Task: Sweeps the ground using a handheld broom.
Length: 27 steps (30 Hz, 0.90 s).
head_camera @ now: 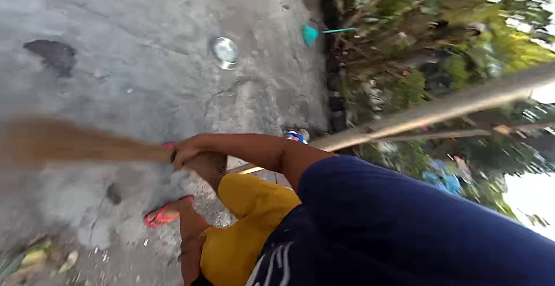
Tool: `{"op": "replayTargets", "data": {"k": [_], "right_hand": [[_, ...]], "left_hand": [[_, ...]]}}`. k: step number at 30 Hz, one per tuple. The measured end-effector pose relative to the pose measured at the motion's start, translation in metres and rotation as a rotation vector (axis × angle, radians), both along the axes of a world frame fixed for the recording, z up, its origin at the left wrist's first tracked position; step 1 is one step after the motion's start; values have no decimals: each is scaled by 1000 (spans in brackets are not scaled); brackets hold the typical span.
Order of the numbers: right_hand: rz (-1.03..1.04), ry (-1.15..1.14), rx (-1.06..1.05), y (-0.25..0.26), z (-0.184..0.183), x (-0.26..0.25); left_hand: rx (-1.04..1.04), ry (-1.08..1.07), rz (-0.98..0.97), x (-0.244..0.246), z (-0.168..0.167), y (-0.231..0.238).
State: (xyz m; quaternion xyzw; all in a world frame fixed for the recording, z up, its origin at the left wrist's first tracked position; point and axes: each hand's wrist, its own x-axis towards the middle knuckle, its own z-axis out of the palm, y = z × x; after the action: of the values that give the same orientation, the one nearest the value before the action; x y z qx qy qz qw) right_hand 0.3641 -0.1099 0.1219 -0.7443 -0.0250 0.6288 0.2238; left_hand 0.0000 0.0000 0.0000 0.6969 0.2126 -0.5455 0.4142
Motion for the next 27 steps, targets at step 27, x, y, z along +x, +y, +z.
{"op": "replayTargets", "data": {"k": [27], "right_hand": [[19,126,-287,178,-94,53]], "left_hand": [[203,604,618,-2,18,42]]}}
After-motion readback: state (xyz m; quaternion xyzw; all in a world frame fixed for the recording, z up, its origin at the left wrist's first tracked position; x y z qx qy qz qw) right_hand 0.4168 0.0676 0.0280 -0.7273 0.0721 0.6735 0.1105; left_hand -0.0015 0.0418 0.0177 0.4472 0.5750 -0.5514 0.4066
